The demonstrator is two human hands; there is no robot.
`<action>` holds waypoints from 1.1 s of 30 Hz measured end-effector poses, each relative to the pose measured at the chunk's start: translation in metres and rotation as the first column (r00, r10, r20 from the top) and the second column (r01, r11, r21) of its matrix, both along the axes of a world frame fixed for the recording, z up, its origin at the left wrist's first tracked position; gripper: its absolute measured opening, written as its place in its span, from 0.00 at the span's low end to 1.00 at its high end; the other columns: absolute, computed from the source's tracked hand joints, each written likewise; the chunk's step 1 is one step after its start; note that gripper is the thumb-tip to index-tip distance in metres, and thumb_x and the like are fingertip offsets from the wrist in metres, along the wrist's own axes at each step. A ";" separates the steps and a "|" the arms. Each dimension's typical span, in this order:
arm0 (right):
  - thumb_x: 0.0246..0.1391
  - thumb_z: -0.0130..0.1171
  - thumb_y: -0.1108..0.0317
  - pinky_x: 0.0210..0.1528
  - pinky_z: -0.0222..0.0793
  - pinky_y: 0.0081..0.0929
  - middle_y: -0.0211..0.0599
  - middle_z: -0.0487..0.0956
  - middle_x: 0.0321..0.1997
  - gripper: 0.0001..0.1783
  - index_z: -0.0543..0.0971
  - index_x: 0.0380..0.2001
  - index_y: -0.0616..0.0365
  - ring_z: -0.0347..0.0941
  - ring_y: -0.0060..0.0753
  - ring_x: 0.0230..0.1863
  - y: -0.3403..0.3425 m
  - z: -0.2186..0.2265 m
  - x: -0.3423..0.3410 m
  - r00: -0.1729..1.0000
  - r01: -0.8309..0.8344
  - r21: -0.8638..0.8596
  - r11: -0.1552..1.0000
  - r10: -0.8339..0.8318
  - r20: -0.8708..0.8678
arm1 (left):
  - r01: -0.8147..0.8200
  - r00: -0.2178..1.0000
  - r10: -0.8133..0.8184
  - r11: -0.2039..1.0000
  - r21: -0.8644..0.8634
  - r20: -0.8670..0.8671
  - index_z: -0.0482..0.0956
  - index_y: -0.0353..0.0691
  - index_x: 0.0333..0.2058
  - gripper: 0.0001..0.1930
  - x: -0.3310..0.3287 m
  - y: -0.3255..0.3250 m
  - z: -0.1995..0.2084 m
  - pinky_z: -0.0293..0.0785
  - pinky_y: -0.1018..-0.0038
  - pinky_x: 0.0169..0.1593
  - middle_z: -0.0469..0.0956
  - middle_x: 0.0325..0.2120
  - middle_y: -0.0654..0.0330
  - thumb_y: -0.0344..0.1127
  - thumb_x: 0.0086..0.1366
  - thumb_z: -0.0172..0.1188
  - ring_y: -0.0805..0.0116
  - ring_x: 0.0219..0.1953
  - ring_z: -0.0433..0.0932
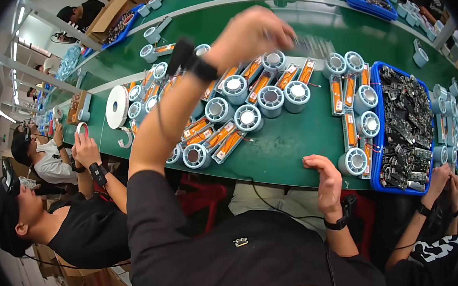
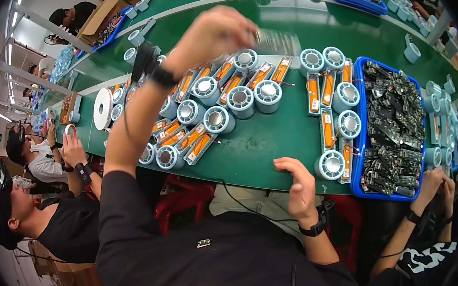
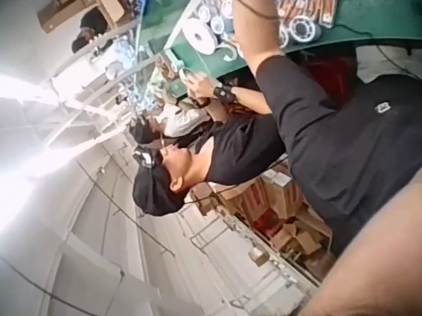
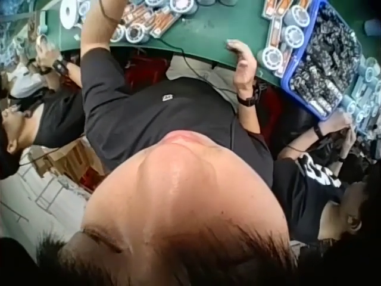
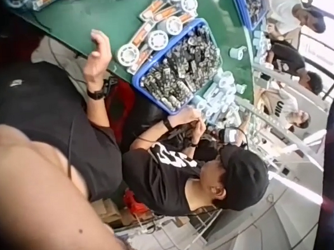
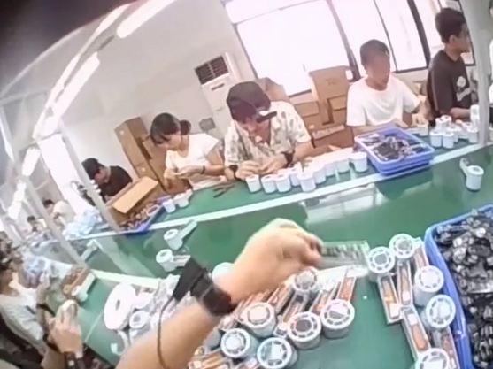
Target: Assembling small electronic components by inserting circuit boards into plastic housings and connecting wires on a production line.
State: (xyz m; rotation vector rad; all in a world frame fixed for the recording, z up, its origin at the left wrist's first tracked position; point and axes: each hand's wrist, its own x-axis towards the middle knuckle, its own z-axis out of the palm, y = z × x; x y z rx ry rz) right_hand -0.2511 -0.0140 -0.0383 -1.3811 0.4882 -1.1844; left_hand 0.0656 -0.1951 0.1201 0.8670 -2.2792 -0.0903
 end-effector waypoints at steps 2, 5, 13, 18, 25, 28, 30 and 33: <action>0.74 0.46 0.52 0.58 0.72 0.34 0.52 0.78 0.55 0.27 0.78 0.48 0.72 0.77 0.38 0.53 -0.006 0.003 -0.003 0.993 0.020 0.048 0.999 -0.014 -0.115 | -0.395 0.894 0.407 0.913 -0.098 0.186 0.90 0.52 0.31 0.06 0.051 -0.068 -0.014 0.80 0.62 0.47 0.88 0.37 0.65 0.33 0.53 0.70 0.59 0.40 0.84; 0.71 0.50 0.58 0.56 0.73 0.35 0.50 0.79 0.53 0.22 0.79 0.45 0.71 0.78 0.39 0.51 -0.001 0.009 0.008 0.971 0.051 0.077 0.996 -0.031 -0.237 | -0.608 0.743 0.563 0.794 0.013 0.363 0.90 0.54 0.31 0.06 0.135 -0.130 -0.065 0.82 0.60 0.42 0.88 0.34 0.62 0.38 0.52 0.72 0.58 0.37 0.86; 0.60 0.56 0.73 0.51 0.75 0.37 0.46 0.84 0.40 0.09 0.81 0.38 0.68 0.80 0.45 0.45 0.000 0.084 -0.029 0.889 -0.268 -0.037 0.963 0.233 -0.393 | -0.365 0.849 0.207 0.895 0.256 0.486 0.79 0.56 0.59 0.27 0.205 -0.084 -0.036 0.60 0.55 0.71 0.75 0.63 0.55 0.35 0.60 0.68 0.49 0.66 0.68; 0.63 0.53 0.75 0.49 0.73 0.31 0.41 0.83 0.35 0.09 0.82 0.37 0.66 0.79 0.36 0.42 -0.020 0.124 -0.104 0.745 0.262 -0.354 0.898 -0.421 -0.517 | -0.909 0.210 0.484 0.417 -0.013 0.849 0.73 0.64 0.61 0.33 0.340 -0.013 -0.098 0.58 0.36 0.66 0.73 0.63 0.63 0.45 0.56 0.72 0.52 0.68 0.65; 0.68 0.57 0.72 0.53 0.70 0.19 0.33 0.83 0.42 0.10 0.81 0.47 0.65 0.77 0.23 0.46 -0.115 0.092 -0.161 0.568 0.531 -0.260 0.807 -0.566 -0.597 | -0.647 0.750 0.502 0.692 0.320 0.430 0.76 0.35 0.55 0.19 0.340 -0.017 -0.026 0.75 0.63 0.49 0.83 0.41 0.49 0.36 0.68 0.63 0.55 0.44 0.82; 0.63 0.60 0.72 0.55 0.70 0.25 0.37 0.83 0.44 0.12 0.81 0.48 0.62 0.78 0.31 0.47 -0.125 0.083 -0.165 0.382 0.418 -0.454 0.787 -0.606 -0.698 | -0.414 0.879 0.354 0.899 0.141 0.321 0.78 0.36 0.49 0.15 0.124 0.051 0.064 0.72 0.67 0.49 0.79 0.37 0.57 0.24 0.64 0.61 0.59 0.43 0.79; 0.59 0.64 0.72 0.56 0.70 0.31 0.40 0.84 0.44 0.13 0.81 0.47 0.60 0.79 0.39 0.47 -0.131 0.082 -0.158 0.178 0.093 -0.720 0.688 -0.723 -0.667 | -0.119 0.857 0.147 0.989 -0.087 0.494 0.81 0.41 0.44 0.16 0.037 0.092 0.061 0.71 0.66 0.53 0.79 0.36 0.60 0.25 0.54 0.64 0.59 0.45 0.78; 0.55 0.66 0.72 0.56 0.70 0.37 0.42 0.83 0.44 0.13 0.82 0.44 0.60 0.78 0.45 0.48 -0.138 0.086 -0.152 0.110 0.090 -0.635 0.767 -0.641 -0.759 | -0.078 0.831 0.094 0.996 -0.052 0.548 0.81 0.54 0.33 0.09 -0.082 0.171 0.008 0.59 0.44 0.69 0.75 0.35 0.68 0.34 0.51 0.66 0.64 0.51 0.76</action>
